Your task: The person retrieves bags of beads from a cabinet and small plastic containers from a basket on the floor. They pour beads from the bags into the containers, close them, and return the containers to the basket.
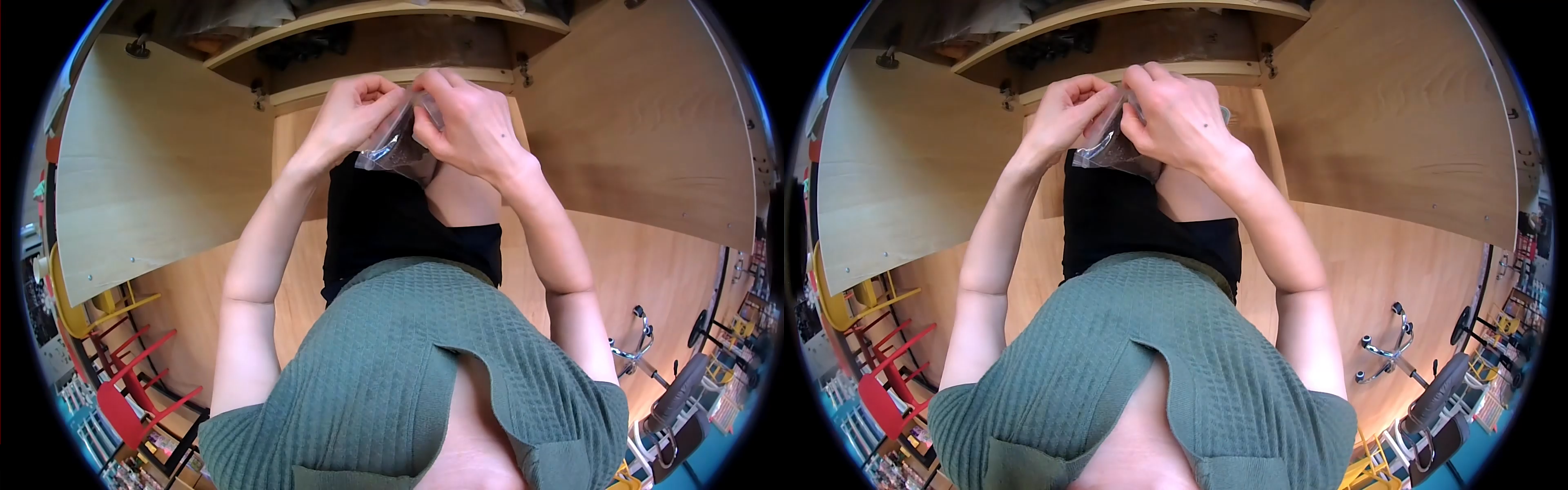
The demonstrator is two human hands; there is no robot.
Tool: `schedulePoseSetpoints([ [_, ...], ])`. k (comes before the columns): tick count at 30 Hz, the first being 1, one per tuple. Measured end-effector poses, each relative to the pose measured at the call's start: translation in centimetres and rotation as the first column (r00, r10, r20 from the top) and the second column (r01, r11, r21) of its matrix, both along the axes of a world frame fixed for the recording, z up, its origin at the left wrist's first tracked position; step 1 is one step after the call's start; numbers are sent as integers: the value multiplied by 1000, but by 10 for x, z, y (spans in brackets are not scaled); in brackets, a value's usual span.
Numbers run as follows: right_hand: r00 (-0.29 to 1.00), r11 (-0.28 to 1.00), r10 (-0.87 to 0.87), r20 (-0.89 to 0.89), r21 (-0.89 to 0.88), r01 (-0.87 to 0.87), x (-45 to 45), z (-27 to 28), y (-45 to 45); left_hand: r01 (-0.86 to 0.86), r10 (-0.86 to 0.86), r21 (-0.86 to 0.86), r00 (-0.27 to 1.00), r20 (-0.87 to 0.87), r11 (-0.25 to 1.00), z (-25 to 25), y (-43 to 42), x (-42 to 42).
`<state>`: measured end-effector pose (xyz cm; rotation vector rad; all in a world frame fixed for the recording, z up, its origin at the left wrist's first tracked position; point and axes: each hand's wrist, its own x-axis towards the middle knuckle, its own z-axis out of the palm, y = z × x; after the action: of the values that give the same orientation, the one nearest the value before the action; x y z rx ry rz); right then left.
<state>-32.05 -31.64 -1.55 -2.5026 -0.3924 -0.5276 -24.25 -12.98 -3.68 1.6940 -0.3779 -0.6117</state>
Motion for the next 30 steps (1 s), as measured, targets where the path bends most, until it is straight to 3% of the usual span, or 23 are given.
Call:
schedulePoseSetpoints([
  [7, 994, 1000, -10, -107, -11, 9, -1, -1, 3, 52, -52, -6, 999, -13, 999, 1, -6, 5],
  [10, 983, 998, 56, -176, 37, -50, -3, 9, -3, 2, -20, 95, 983, 182, 995, 6, -7, 7],
  [13, 961, 988, 138, -240, -35, -151, -4, 23, -10, -7, -64, 177, 917, 395, 984, 13, -10, 7],
  [15, 961, 977, 167, -221, -96, -192, -2, 31, -19, 11, -137, 185, 714, 686, 983, 13, -13, 8],
  [17, 964, 969, 169, -207, -142, -201, -1, 36, -20, 24, -191, 200, 419, 888, 980, 13, -15, 9],
  [21, 938, 962, 201, -283, -124, -243, -10, 43, -5, 38, -303, 338, 546, 781, 940, 21, -12, 7],
  [26, 842, 944, 324, -431, 87, -319, -20, 41, -22, -1, -340, 378, 438, 832, 926, 21, -2, 16],
  [28, 847, 958, 273, -456, 50, -281, -25, 56, -29, 19, -347, 365, 357, 867, 931, 26, -1, 17],
  [30, 856, 958, 274, -438, 48, -282, -27, 57, -31, 13, -350, 370, 360, 865, 929, 25, -2, 15],
])
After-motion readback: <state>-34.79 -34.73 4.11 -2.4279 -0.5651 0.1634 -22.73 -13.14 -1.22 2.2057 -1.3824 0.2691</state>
